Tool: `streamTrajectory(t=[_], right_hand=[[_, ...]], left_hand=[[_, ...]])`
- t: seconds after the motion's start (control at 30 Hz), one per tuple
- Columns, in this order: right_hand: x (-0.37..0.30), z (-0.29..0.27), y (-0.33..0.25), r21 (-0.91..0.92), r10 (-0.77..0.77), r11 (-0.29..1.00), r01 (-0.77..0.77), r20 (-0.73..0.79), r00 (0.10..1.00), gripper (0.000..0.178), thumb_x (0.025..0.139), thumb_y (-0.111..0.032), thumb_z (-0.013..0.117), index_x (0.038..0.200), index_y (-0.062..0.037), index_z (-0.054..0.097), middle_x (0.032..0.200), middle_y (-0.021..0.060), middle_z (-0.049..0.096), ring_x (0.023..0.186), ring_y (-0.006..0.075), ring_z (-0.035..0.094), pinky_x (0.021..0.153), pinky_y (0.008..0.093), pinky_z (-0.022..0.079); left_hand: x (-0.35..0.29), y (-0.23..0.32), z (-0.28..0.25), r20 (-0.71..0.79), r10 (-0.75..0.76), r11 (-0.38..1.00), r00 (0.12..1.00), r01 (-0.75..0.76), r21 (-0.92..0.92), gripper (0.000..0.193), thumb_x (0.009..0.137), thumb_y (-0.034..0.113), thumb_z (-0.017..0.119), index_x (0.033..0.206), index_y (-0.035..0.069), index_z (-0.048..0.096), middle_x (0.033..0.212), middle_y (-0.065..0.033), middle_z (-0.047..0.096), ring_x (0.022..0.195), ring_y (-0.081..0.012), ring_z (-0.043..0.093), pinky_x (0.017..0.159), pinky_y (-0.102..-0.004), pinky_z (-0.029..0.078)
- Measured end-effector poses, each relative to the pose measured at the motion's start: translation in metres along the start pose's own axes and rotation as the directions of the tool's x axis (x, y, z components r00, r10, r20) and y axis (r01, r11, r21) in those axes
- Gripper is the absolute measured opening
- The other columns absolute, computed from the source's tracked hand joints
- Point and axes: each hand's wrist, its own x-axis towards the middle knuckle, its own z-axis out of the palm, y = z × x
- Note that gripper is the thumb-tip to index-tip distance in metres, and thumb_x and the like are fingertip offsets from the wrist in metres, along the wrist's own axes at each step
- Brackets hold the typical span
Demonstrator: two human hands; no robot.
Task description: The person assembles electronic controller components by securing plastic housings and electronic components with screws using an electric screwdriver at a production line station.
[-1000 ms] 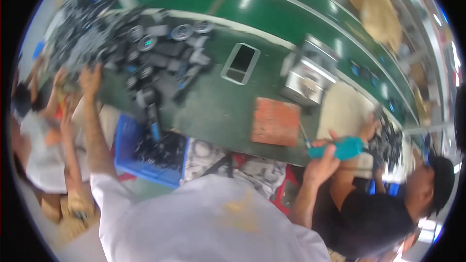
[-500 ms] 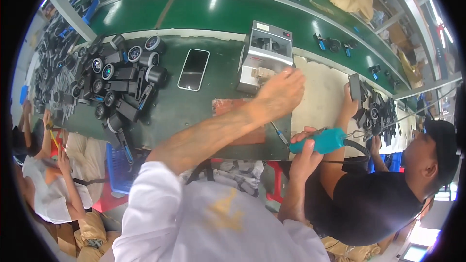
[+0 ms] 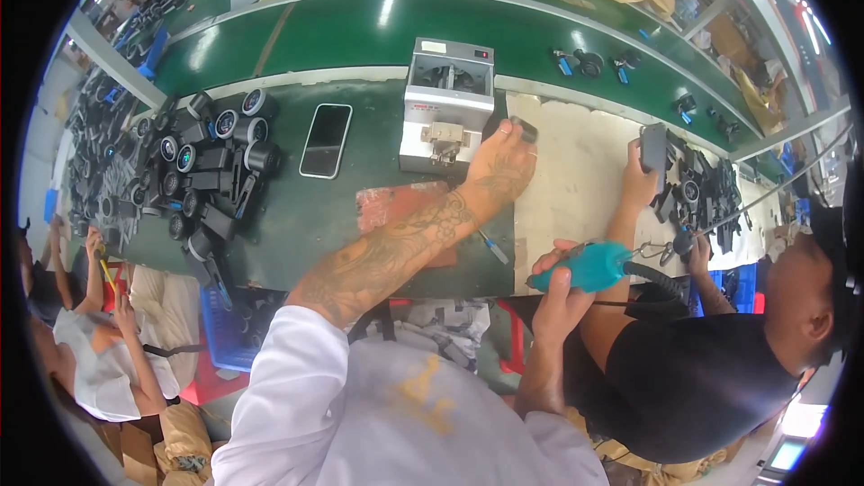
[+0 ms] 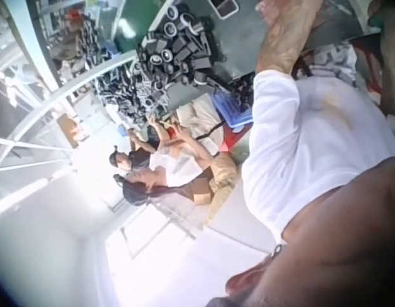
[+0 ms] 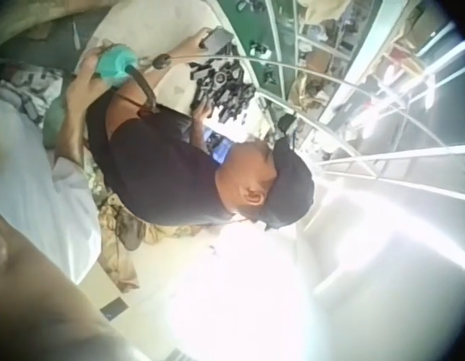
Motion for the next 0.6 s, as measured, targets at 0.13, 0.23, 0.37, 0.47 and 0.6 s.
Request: streamTrajectory(t=[0.13,0.23,0.37,0.47,0.6], right_hand=[[0.001,0.002,0.001,0.027,0.046,0.999,-0.045,-0.054,0.997,0.046,0.094,-0.032,0.067,0.119,0.0050,0.056,0.086,0.0084,0.062,0.078,0.0153,0.058,0.071,0.0283,0.044],[-0.001,0.010,0.003,0.043,0.057,0.998,-0.055,-0.040,0.998,0.045,0.094,-0.031,0.067,0.120,0.0048,0.056,0.086,0.0081,0.063,0.078,0.0153,0.059,0.072,0.0285,0.045],[0.000,0.019,0.002,0.009,0.011,1.000,-0.011,0.008,1.000,0.046,0.096,-0.034,0.063,0.118,0.0053,0.056,0.087,0.0101,0.063,0.077,0.0162,0.060,0.071,0.0295,0.047],[0.001,0.032,0.000,0.035,0.047,0.998,-0.048,0.049,0.998,0.051,0.098,-0.043,0.058,0.112,0.0059,0.054,0.081,0.0116,0.060,0.070,0.0174,0.058,0.063,0.0299,0.046],[0.016,0.057,-0.011,0.178,0.015,0.984,-0.028,0.077,0.997,0.064,0.092,-0.065,0.057,0.102,-0.0013,0.053,0.070,0.0083,0.050,0.064,0.0197,0.050,0.061,0.0332,0.041]], left_hand=[[-0.011,-0.022,-0.067,0.236,-0.088,0.779,0.968,0.214,-0.589,0.021,0.081,0.018,0.068,0.096,0.002,0.066,0.094,-0.0121,0.060,0.106,-0.0299,0.054,0.094,-0.0379,0.044],[-0.050,-0.042,-0.095,0.145,-0.220,0.584,0.965,0.250,-0.772,0.027,0.080,0.021,0.074,0.099,0.003,0.067,0.096,-0.0106,0.060,0.103,-0.0297,0.055,0.091,-0.0416,0.047],[-0.100,-0.059,-0.114,0.297,-0.254,0.422,0.921,0.382,-0.822,0.029,0.079,0.021,0.079,0.100,0.005,0.068,0.096,-0.0084,0.061,0.099,-0.0300,0.057,0.087,-0.0422,0.050],[-0.131,-0.064,-0.114,0.318,-0.298,0.376,0.900,0.417,-0.827,0.026,0.079,0.021,0.078,0.100,0.007,0.069,0.095,-0.0065,0.062,0.094,-0.0286,0.059,0.082,-0.0400,0.052],[-0.148,-0.074,-0.110,0.317,-0.286,0.385,0.904,0.411,-0.826,0.027,0.080,0.022,0.078,0.101,0.007,0.069,0.094,-0.0057,0.062,0.090,-0.0284,0.060,0.081,-0.0396,0.052]])
